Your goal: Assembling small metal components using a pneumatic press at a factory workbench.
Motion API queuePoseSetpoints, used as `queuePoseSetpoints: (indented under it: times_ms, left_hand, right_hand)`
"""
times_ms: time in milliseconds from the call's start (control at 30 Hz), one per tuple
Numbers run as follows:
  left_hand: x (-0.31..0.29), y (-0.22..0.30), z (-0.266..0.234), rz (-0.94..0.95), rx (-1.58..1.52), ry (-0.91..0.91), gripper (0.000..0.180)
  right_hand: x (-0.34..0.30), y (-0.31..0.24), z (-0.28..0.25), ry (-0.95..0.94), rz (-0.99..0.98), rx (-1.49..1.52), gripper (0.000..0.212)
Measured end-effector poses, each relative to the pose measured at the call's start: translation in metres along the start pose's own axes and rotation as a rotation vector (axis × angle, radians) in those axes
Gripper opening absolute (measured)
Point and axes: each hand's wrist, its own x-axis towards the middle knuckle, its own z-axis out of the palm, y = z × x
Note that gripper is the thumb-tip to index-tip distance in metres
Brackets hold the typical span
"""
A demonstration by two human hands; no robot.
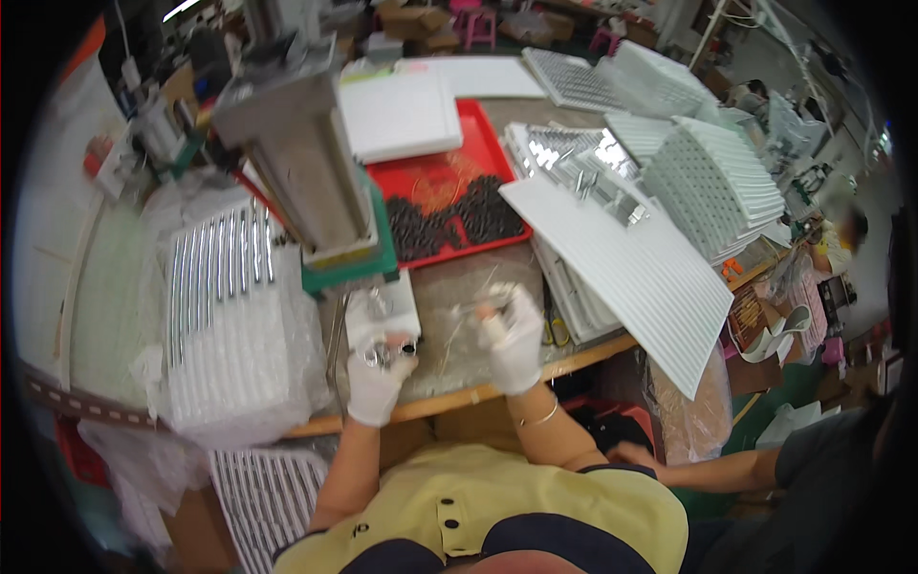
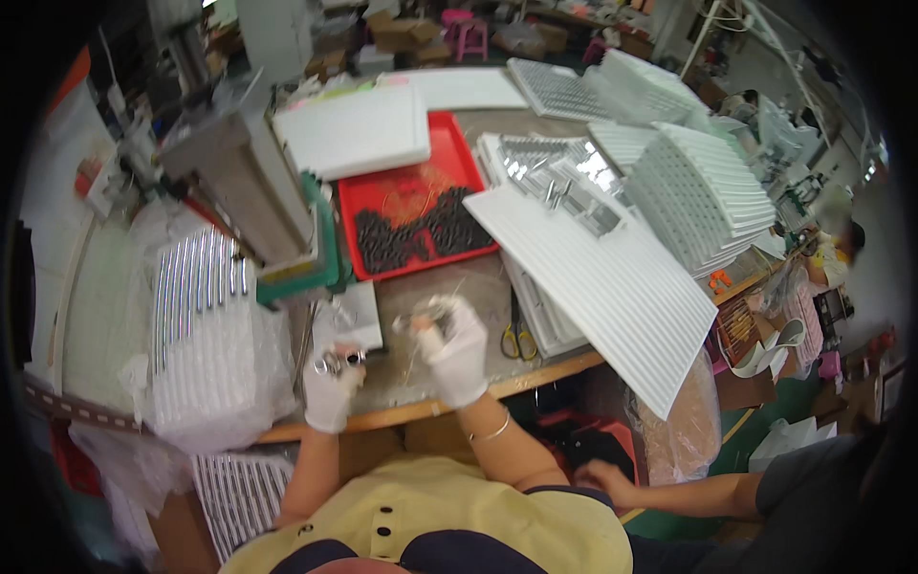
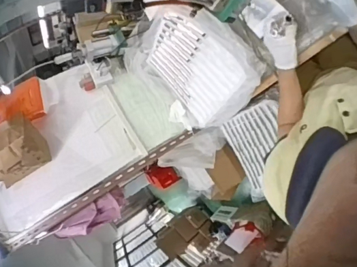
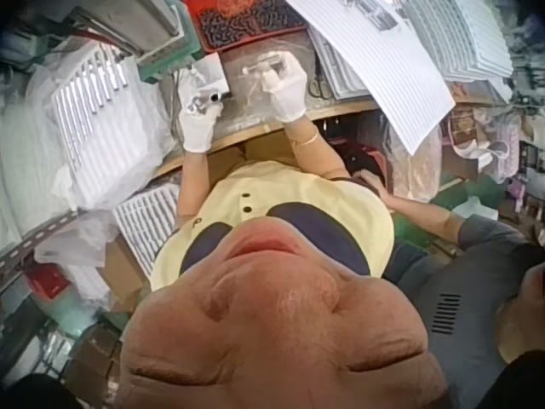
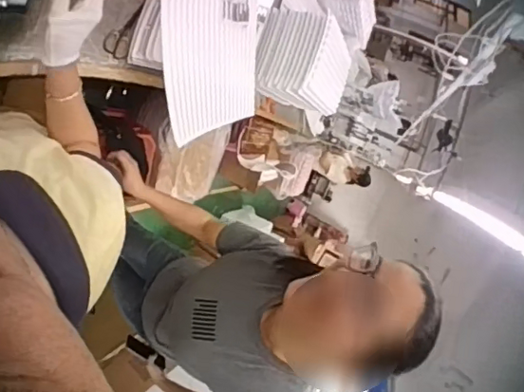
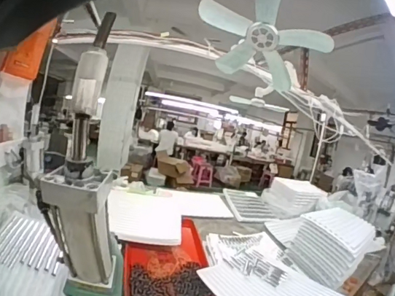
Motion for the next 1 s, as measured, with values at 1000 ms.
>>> queuePoseSetpoints:
  times_ms: [1000]
  left_hand:
    - [-0.001,-0.011,0.011,-0.177,-0.222,-0.046,0.017]
  right_hand:
    - [-0.008,0.021,0.024,-0.383,-0.046,-0.347,0.026]
